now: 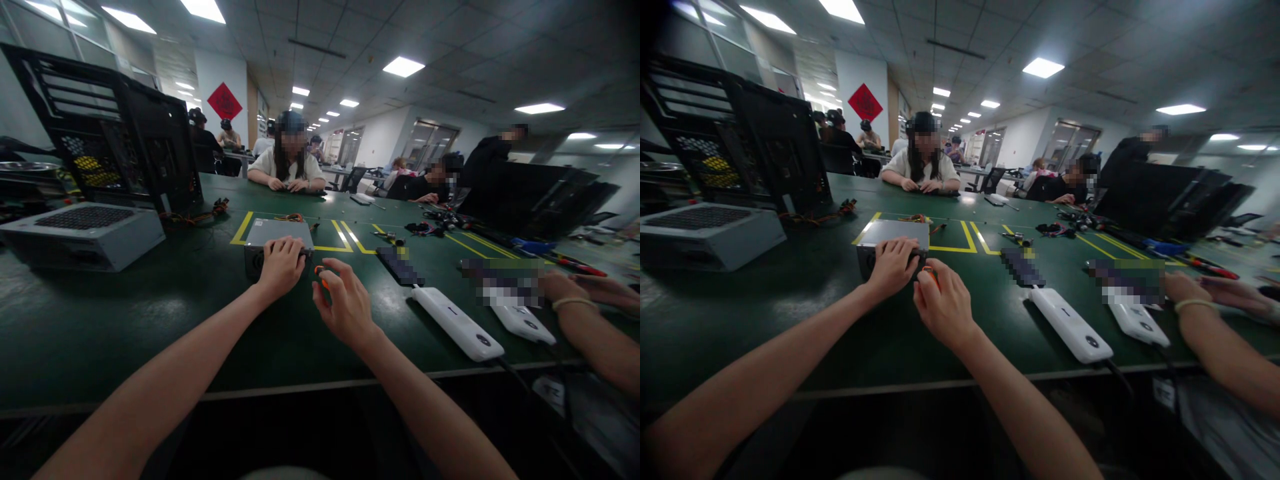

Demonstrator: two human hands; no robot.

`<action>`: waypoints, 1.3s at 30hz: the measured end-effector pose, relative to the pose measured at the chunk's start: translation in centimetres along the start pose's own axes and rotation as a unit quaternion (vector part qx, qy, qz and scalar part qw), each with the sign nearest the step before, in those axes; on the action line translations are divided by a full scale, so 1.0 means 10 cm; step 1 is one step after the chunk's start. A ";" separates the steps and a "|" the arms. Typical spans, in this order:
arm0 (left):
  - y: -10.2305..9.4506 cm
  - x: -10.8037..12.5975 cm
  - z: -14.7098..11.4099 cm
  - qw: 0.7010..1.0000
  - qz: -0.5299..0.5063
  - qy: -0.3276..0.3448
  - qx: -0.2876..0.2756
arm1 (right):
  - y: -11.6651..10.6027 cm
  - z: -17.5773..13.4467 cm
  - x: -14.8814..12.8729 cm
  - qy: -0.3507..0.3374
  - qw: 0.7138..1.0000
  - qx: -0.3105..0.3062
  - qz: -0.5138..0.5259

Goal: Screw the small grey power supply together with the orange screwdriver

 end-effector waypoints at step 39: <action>0.02 -0.02 0.00 1.000 -0.007 -0.011 0.007 | 0.03 -0.07 0.15 0.030 0.996 -0.002 0.084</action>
Point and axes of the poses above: each hand's wrist, its own z-axis towards the middle knuckle, its own y-axis out of the palm, x = y × z, the point moved 10 cm from there along z, towards the middle knuckle, and after that the axes turned 1 degree about y, right-handed, at the moved point
